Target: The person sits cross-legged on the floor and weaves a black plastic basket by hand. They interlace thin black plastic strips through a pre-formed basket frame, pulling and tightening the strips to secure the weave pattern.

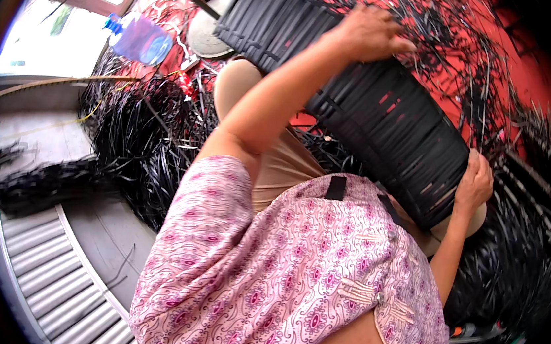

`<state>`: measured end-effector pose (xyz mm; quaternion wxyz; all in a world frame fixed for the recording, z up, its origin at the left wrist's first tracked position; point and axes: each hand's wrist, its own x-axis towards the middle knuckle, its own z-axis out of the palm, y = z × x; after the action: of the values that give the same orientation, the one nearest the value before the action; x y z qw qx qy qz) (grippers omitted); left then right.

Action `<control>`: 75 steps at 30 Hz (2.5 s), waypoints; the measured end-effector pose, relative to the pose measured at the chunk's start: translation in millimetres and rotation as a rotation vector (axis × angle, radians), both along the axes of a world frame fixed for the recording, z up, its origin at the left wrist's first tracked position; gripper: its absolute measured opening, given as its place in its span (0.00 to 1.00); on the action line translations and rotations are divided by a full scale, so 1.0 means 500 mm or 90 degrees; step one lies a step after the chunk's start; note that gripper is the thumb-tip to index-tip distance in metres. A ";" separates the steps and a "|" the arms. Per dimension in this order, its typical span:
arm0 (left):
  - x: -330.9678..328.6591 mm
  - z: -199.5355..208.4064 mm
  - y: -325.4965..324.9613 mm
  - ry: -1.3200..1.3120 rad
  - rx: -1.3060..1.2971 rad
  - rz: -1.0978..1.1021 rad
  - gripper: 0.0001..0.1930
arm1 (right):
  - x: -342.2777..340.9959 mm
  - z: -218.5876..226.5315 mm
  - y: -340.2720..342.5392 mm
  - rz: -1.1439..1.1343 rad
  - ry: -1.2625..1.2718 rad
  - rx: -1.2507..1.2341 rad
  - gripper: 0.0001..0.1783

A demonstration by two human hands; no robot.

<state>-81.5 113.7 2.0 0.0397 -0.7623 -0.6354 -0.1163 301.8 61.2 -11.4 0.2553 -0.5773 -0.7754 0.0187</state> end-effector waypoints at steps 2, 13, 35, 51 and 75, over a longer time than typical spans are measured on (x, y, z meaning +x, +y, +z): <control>-0.088 -0.013 0.022 0.089 0.133 -0.217 0.18 | -0.001 0.003 -0.003 0.005 -0.001 0.023 0.20; -0.371 -0.070 0.070 0.133 0.026 -0.095 0.18 | 0.003 -0.021 0.018 0.035 0.084 0.205 0.12; 0.415 -0.043 -0.046 -0.080 0.056 -0.323 0.24 | 0.407 -0.659 -0.745 -0.761 0.756 -0.340 0.14; 0.365 -0.078 -0.007 -0.114 0.020 -0.240 0.21 | 0.718 -0.769 -0.674 -1.035 0.820 -0.175 0.14; 0.290 -0.002 -0.014 -0.128 0.051 -0.234 0.19 | 0.601 -0.692 -0.710 -0.955 0.572 -0.348 0.14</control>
<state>63.7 107.0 0.7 -0.0155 -0.8477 -0.4814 -0.2225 602.3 -293.6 -357.6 0.3324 -0.9084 0.0064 0.2535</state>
